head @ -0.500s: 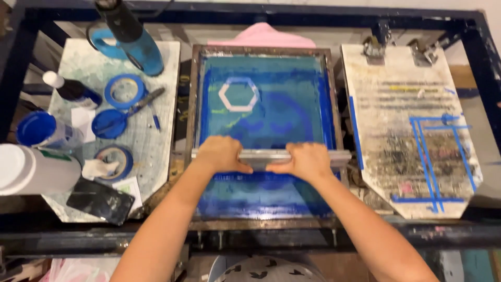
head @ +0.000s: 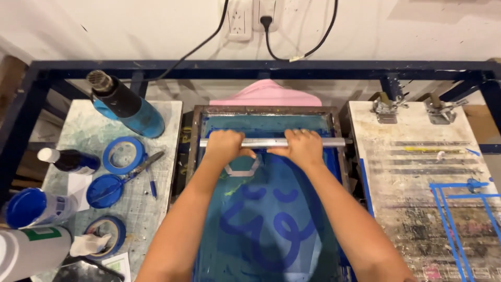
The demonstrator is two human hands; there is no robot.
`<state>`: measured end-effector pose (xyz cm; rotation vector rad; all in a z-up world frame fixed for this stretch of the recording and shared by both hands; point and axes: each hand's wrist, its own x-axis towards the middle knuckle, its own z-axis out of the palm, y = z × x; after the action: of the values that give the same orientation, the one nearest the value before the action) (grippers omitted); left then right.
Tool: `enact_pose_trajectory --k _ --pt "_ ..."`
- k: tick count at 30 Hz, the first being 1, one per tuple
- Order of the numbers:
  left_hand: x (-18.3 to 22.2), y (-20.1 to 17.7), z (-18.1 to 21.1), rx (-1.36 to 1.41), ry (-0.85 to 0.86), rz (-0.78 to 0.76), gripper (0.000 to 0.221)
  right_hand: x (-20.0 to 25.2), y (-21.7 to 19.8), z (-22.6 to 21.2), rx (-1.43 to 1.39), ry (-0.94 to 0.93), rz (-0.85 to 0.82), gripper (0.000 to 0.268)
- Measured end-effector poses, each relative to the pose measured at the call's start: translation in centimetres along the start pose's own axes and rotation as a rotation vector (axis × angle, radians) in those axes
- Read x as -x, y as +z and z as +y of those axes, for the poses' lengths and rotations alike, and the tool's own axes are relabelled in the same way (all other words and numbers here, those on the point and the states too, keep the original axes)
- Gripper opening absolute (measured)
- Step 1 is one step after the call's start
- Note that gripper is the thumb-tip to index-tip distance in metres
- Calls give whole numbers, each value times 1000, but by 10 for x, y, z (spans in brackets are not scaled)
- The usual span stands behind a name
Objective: The person screen prints a design onto a pink garment using a blue ink and a squeegee, then dries the ink with a heat gun.
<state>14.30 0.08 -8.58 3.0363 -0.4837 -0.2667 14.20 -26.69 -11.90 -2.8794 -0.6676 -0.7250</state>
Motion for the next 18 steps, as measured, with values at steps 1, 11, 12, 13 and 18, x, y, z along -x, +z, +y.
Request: enact_pose_trajectory --k 1,11,12,13,18 --pt "17 7 6 -81 47 179 62 14 0 -5 76 -23 -9 69" --pt "-24 11 -19 -189 163 788 81 -54 -41 12 -83 24 -428 68" --pt "-34 -9 -15 -189 165 789 81 -64 -31 20 -82 26 -427 68" --pt "-45 -31 -14 -69 42 390 81 -77 -20 28 -89 102 -541 76" --pt "-61 -51 -7 53 -87 -124 89 -72 -18 22 -14 225 -621 86"
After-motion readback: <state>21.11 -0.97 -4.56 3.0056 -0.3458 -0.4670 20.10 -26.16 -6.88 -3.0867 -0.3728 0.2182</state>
